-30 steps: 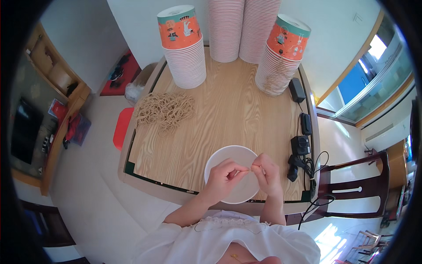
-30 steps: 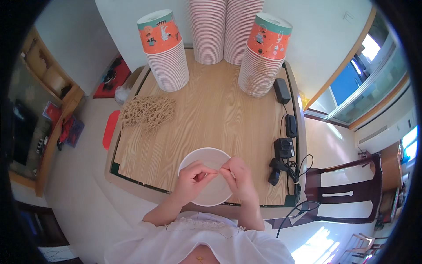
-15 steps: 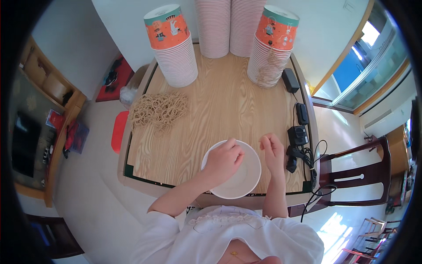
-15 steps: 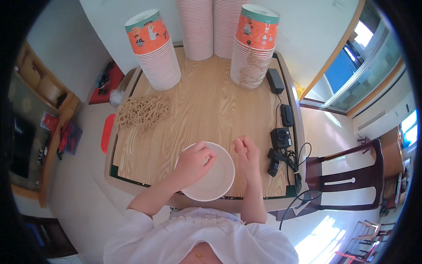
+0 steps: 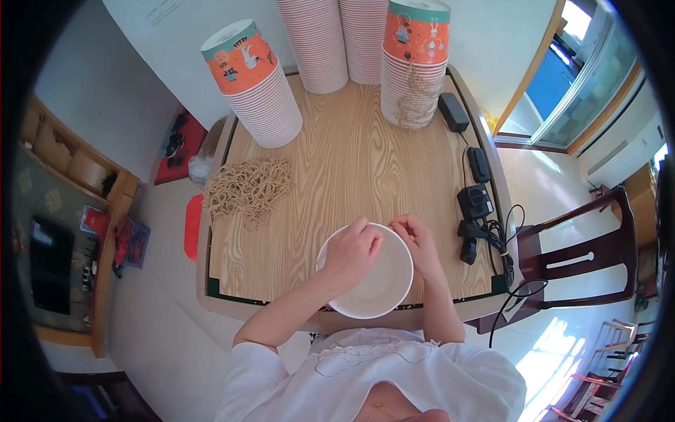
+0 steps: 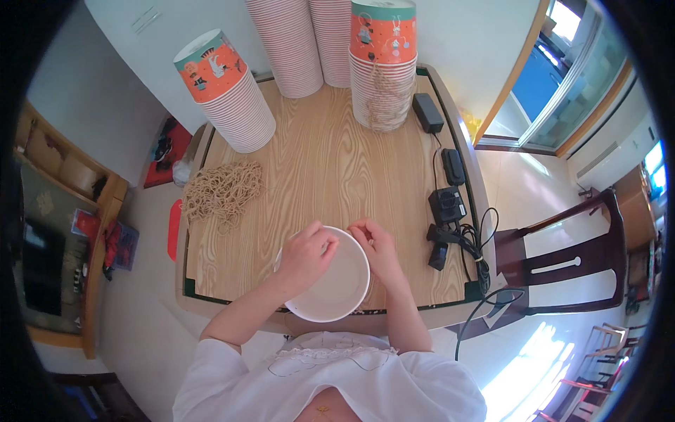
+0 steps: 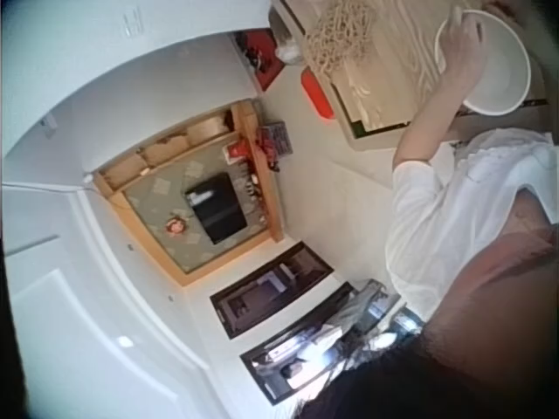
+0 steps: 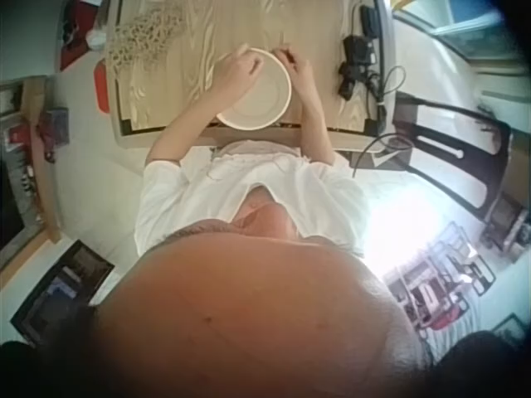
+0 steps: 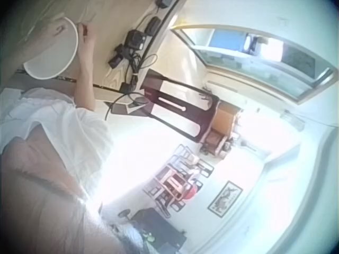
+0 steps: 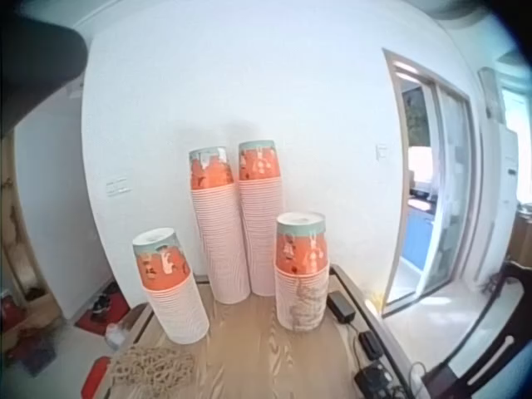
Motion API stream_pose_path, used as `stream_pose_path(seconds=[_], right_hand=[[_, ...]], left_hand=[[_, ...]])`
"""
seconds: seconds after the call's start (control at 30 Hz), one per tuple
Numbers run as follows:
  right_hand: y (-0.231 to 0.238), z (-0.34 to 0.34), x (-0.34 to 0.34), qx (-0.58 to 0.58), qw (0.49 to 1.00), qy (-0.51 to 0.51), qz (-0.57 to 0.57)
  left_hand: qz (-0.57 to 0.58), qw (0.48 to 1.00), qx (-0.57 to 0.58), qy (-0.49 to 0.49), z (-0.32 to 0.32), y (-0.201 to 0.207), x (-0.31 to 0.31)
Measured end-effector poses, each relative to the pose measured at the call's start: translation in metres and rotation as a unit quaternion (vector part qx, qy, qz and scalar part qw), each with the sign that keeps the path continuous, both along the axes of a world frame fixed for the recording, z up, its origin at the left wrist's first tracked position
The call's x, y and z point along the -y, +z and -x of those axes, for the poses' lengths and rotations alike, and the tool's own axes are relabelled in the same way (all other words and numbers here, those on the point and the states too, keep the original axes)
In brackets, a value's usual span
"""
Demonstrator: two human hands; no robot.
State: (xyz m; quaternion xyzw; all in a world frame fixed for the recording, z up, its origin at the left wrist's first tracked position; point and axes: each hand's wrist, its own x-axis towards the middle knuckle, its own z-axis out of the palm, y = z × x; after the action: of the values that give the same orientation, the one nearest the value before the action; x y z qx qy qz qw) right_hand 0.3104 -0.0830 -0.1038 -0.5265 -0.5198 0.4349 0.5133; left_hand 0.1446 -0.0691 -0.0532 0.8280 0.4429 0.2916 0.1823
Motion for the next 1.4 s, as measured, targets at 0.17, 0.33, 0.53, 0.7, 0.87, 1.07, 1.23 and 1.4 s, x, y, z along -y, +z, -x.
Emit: stream_pose_path(seconds=[0.17, 0.33, 0.53, 0.7, 0.87, 1.07, 1.23, 1.4], right_hand=[[0.019, -0.012, 0.005, -0.043, 0.997, -0.055, -0.015], [0.057, -0.011, 0.013, 0.052, 0.979, 0.087, -0.179], [0.046, -0.014, 0.016, 0.011, 0.988, 0.065, -0.137], [0.053, -0.009, 0.015, 0.029, 0.988, 0.035, -0.147], [0.052, -0.009, 0.016, 0.061, 0.984, 0.021, -0.168], [0.049, -0.009, 0.015, 0.11, 0.979, 0.025, -0.172], [0.04, -0.01, 0.014, 0.093, 0.992, 0.037, -0.083], [0.022, -0.015, 0.001, -0.061, 0.995, -0.015, -0.08]], left_hand=[[0.065, 0.995, 0.075, -0.008, 0.0, 0.01, 0.001], [0.309, 0.902, 0.295, -0.064, 0.001, 0.007, -0.003], [0.364, 0.864, 0.332, -0.1, 0.0, 0.008, -0.006], [0.366, 0.864, 0.33, -0.101, 0.0, 0.008, -0.008], [0.365, 0.866, 0.328, -0.091, -0.001, 0.009, -0.006], [0.241, 0.946, 0.209, -0.061, -0.003, 0.022, -0.001], [0.036, 0.994, 0.079, -0.061, -0.005, 0.032, 0.001], [-0.014, 0.998, 0.017, -0.054, -0.005, 0.021, -0.001]])
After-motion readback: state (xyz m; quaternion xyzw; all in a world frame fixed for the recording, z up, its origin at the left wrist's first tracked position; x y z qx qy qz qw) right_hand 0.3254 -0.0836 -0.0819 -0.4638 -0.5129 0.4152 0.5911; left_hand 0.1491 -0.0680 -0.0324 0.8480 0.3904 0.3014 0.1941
